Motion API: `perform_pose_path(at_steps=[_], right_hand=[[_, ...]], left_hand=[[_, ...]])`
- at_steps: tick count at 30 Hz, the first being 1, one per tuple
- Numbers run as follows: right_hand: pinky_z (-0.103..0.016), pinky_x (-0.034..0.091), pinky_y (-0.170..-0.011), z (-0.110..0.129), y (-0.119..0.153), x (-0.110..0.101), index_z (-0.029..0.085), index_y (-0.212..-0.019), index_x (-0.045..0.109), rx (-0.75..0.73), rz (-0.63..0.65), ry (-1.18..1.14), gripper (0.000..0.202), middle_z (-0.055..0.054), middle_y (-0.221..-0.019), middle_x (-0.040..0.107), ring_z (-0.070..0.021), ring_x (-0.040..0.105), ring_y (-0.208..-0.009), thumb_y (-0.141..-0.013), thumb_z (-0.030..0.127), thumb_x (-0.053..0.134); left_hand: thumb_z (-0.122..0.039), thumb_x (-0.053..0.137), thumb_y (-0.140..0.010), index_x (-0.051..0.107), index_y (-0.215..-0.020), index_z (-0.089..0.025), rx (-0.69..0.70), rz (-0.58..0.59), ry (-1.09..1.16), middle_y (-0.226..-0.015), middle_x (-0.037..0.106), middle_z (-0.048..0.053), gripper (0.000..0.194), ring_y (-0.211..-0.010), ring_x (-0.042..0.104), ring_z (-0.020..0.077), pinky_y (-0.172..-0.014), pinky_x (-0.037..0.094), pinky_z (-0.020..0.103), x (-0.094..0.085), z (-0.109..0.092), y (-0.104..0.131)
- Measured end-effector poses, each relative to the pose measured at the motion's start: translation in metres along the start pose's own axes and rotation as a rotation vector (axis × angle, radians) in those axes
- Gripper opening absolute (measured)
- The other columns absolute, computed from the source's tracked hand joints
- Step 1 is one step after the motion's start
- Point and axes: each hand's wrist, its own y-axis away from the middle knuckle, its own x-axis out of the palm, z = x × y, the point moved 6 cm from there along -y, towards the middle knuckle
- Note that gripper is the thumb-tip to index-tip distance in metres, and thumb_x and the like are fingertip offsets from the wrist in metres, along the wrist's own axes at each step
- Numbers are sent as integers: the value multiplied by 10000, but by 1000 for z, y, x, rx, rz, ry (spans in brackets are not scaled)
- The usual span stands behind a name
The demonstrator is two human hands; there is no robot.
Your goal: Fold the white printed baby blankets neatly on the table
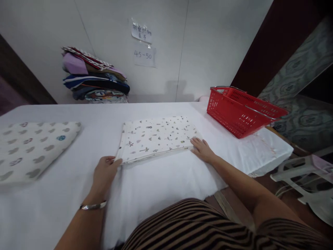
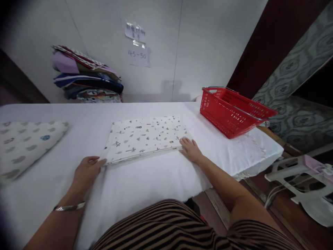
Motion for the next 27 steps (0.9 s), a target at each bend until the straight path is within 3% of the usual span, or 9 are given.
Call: perform_pose_path(at_steps=[6,9,14,16,19,21,24,27], right_hand=[[-556,146,-1109,5,0,2,241,-1445,320,37,16,43,546,-101,-1513,272,-268,178,-1409,-945,457,363],[-545,121,-1121,19,-5,3,241,-1452,303,-53,-28,35,560,-98,-1517,259,-265,154,-1415,-942,462,372],[-543,179,-1108,28,-10,11,232,-1419,370,-136,16,-36,523,-102,-1488,328,-262,227,-1396,-937,434,399],[-546,192,-1105,28,-13,4,233,-1397,407,-141,-52,-74,495,-99,-1469,365,-264,248,-1388,-935,411,411],[-522,256,-1088,35,-19,-4,243,-1269,554,-218,-121,-146,389,-90,-1371,501,-268,331,-1348,-910,370,479],[-497,308,-1063,46,-24,-5,251,-1158,632,-287,-130,-191,305,-81,-1281,580,-268,392,-1308,-893,342,513],[-460,360,-1022,66,-31,-6,249,-1065,677,-391,-149,-234,251,-81,-1179,637,-258,473,-1224,-894,325,509],[-431,409,-951,82,-36,-5,240,-1000,701,-458,-162,-246,242,-91,-1062,667,-239,554,-1071,-904,317,493]], left_hand=[[-476,562,-700,526,-1007,-202,0,0,-13,-939,650,52,413,-776,617,210,-698,460,316,-2,-8,8],[-465,536,-742,529,-1000,-198,44,-3,-122,-902,650,58,372,-833,613,229,-745,447,327,-4,-16,16],[-495,499,-796,549,-1032,-191,121,-37,-262,-969,633,79,388,-855,603,239,-755,442,339,-11,-21,26],[-486,493,-817,557,-1059,-182,204,-117,-297,-1062,607,100,394,-897,592,239,-775,442,342,-17,-28,30],[-442,494,-849,591,-1043,-177,451,-224,-350,-1118,590,108,343,-1003,549,251,-868,411,362,-19,-53,42],[-404,506,-860,618,-1023,-185,652,-164,-377,-1092,611,99,294,-1033,527,256,-907,385,379,-5,-75,52],[-344,519,-870,644,-1013,-202,900,38,-380,-1052,633,85,237,-1005,532,243,-883,387,387,31,-104,68],[-306,529,-872,659,-991,-213,996,142,-355,-1016,636,71,200,-964,534,225,-854,395,386,63,-119,75]])
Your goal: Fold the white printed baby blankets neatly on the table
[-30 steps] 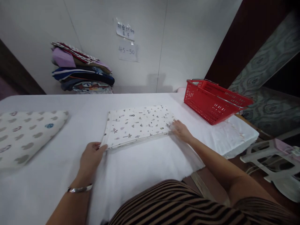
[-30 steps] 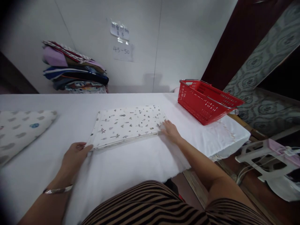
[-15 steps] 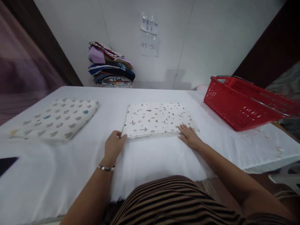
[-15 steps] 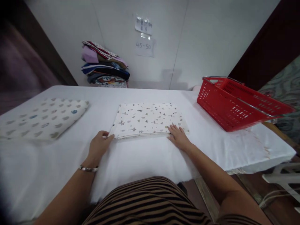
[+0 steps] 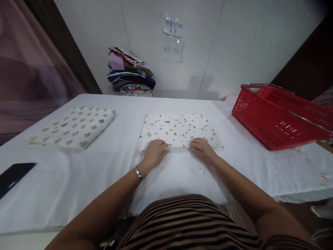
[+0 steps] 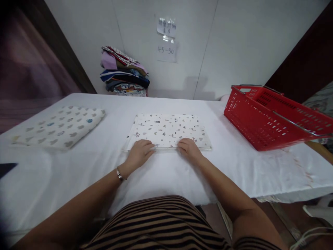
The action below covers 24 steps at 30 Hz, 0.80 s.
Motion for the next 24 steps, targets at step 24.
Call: perform_pose_path(at_steps=[24], right_hand=[[-355,421,-797,-2,5,8,212,-930,706,-30,-117,110,253,-86,-901,635,-203,528,-867,-931,276,461]], left_hand=[[-310,443,-922,693,-896,-219,-58,-46,78,-909,622,56,268,-883,506,194,-769,393,352,26,-2,-17]])
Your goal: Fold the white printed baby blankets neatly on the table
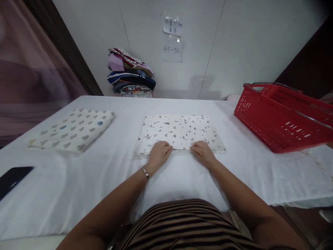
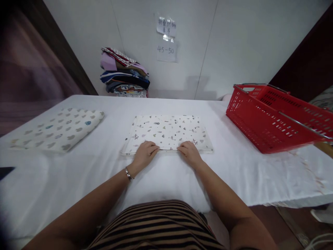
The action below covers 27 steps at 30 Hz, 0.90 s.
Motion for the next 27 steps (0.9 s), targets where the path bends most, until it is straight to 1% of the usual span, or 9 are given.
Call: perform_pose_path(at_steps=[3,6,9,12,16,21,27], right_hand=[[-372,424,-820,0,2,2,208,-970,694,-25,19,-14,237,-90,-930,632,-212,531,-893,-911,339,506],[-385,426,-824,-2,3,3,220,-983,692,-7,24,-17,236,-90,-942,632,-216,529,-901,-916,332,495],[-369,426,-803,-2,2,3,206,-948,699,1,4,2,256,-92,-924,633,-212,523,-883,-932,294,460],[-352,420,-789,1,0,1,193,-932,700,2,-28,23,270,-96,-912,633,-206,518,-866,-940,272,442],[-332,402,-761,3,-1,0,189,-918,699,-1,-61,57,249,-92,-884,630,-198,515,-838,-936,247,457],[-316,389,-741,4,-1,-2,177,-904,692,-39,-103,62,214,-88,-873,630,-188,502,-818,-926,234,487],[-315,381,-737,4,-3,-2,184,-894,695,-30,-112,74,224,-80,-874,627,-186,487,-818,-928,218,476]], left_hand=[[-351,518,-888,678,-948,-218,29,21,-23,-952,616,57,217,-897,504,202,-777,393,357,2,-1,2],[-358,567,-859,666,-990,-218,49,35,-49,-978,608,60,216,-907,501,211,-779,395,361,3,-1,2],[-311,521,-888,676,-957,-218,44,32,-59,-952,606,58,194,-901,503,207,-775,395,355,3,-1,1],[-307,467,-917,681,-935,-213,55,9,-70,-918,609,58,234,-880,503,200,-762,390,348,3,-1,-2],[-301,421,-940,677,-893,-198,112,-20,-144,-875,616,57,280,-846,497,193,-735,372,342,2,-3,-3],[-289,449,-933,668,-848,-202,151,-41,-217,-837,621,42,251,-825,497,185,-720,355,335,4,-4,-1],[-259,480,-918,660,-822,-201,163,-68,-279,-836,617,44,212,-812,494,187,-704,331,333,1,-8,-3]])
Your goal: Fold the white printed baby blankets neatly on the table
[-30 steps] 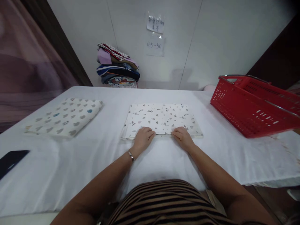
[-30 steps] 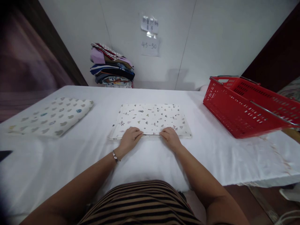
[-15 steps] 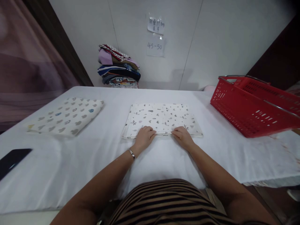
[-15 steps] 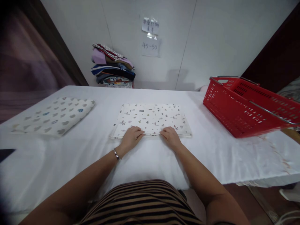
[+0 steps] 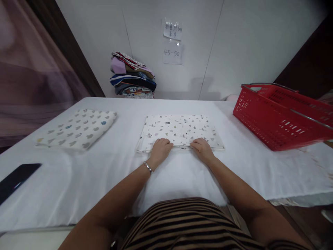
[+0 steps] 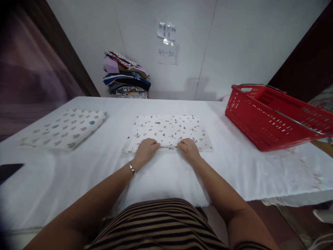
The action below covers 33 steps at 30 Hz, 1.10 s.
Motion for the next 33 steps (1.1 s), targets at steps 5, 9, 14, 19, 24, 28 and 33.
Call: perform_pose_path(at_steps=[5,9,14,19,24,28,33], right_hand=[[-309,368,-734,1,0,2,197,-867,703,5,24,17,211,-67,-865,619,-187,486,-829,-918,224,500],[-312,366,-742,2,-1,0,187,-888,702,8,-3,32,220,-73,-861,618,-185,486,-819,-924,226,489],[-309,363,-737,1,0,5,193,-884,703,-21,62,40,212,-70,-841,626,-186,497,-819,-923,224,497],[-306,365,-733,-2,0,7,186,-889,698,-13,45,43,222,-75,-846,633,-186,505,-810,-930,235,485],[-305,363,-743,-2,-3,9,183,-894,675,-30,67,24,212,-80,-874,641,-189,506,-827,-935,231,472],[-304,351,-746,-2,-1,11,173,-873,635,-11,107,21,183,-80,-878,637,-196,500,-850,-930,214,466],[-302,324,-733,3,-1,8,168,-798,610,-27,126,72,206,-79,-860,622,-194,480,-835,-928,184,451]], left_hand=[[-229,476,-915,641,-754,-193,43,40,-47,-785,598,42,233,-794,491,186,-698,325,335,-1,-4,-2],[-239,451,-927,637,-823,-192,38,35,-69,-802,604,43,219,-804,498,189,-719,342,338,-2,-2,-1],[-233,487,-905,604,-945,-173,76,60,-82,-849,608,49,138,-835,504,204,-728,366,342,2,-4,2],[-163,459,-894,573,-885,-177,95,79,-75,-908,603,59,115,-854,505,206,-733,375,341,3,-5,1],[-75,442,-857,577,-853,-177,83,113,-98,-900,605,71,170,-843,520,215,-735,380,349,6,-6,-3],[-59,436,-855,613,-896,-179,129,115,-92,-1011,613,83,218,-893,534,211,-754,390,347,12,-7,-2],[-120,470,-870,641,-1018,-220,189,110,-83,-1107,598,84,248,-953,532,215,-789,398,352,11,-10,1]])
